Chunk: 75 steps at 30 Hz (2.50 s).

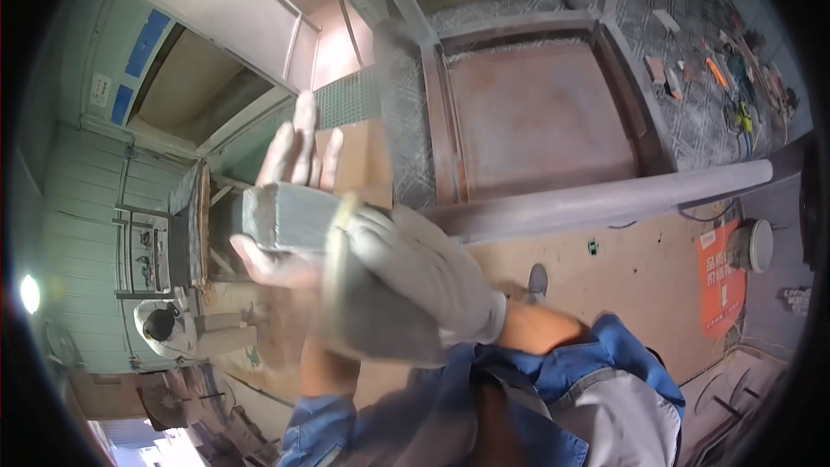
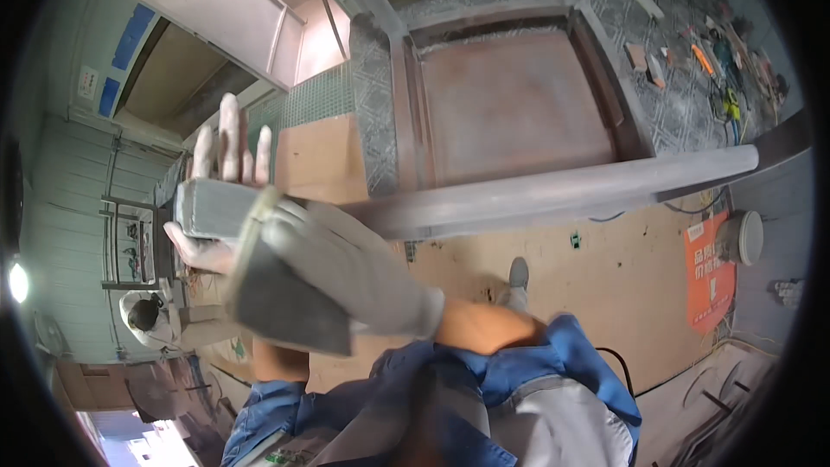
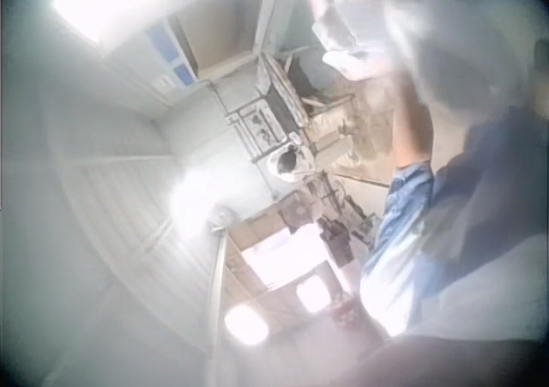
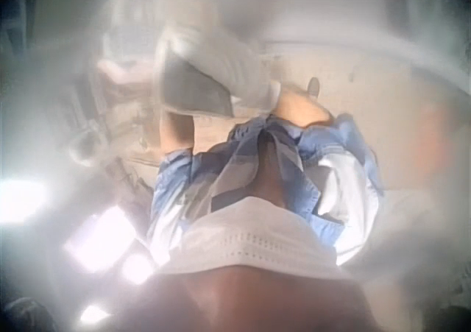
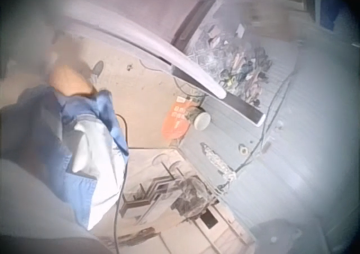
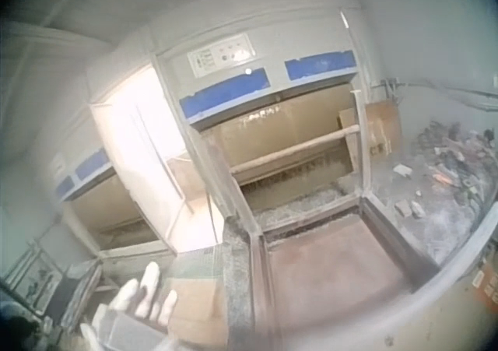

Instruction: The person sands the metal frame of a chair using a sanding block by hand, working over the joints and legs to smooth the surface.

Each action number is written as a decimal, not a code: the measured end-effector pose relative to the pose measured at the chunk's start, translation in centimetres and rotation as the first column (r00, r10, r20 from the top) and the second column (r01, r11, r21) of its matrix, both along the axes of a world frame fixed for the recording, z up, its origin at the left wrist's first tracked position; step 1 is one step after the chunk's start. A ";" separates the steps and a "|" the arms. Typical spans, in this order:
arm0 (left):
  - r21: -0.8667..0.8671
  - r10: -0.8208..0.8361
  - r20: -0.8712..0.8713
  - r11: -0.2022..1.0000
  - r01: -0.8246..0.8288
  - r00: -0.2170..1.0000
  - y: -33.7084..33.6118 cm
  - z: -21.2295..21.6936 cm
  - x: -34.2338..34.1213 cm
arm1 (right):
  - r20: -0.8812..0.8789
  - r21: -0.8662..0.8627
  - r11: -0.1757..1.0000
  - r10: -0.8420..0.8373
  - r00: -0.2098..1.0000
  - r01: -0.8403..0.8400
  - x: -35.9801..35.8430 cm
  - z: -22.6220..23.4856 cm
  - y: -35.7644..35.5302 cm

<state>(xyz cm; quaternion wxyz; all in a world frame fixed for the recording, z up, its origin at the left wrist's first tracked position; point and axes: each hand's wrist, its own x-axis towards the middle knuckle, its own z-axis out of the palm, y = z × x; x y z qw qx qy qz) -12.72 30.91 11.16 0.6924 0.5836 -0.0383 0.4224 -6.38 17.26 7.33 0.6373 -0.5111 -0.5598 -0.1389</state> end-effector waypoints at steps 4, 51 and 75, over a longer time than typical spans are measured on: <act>-0.167 -0.004 0.029 0.986 0.009 1.000 0.6 -0.9 -0.3 | 0.176 -0.156 0.985 0.098 0.980 -0.070 0.4 -0.3 0.0; -0.007 0.262 -0.524 0.950 -0.311 0.810 5.8 -20.7 -11.2 | -0.250 -0.296 0.936 -0.270 0.930 0.192 -5.1 -11.7 -2.8; 0.508 0.404 -0.602 0.859 -0.060 0.689 7.4 -16.4 -6.0 | -0.302 -0.164 0.961 -0.263 0.916 0.222 -3.0 -19.6 1.6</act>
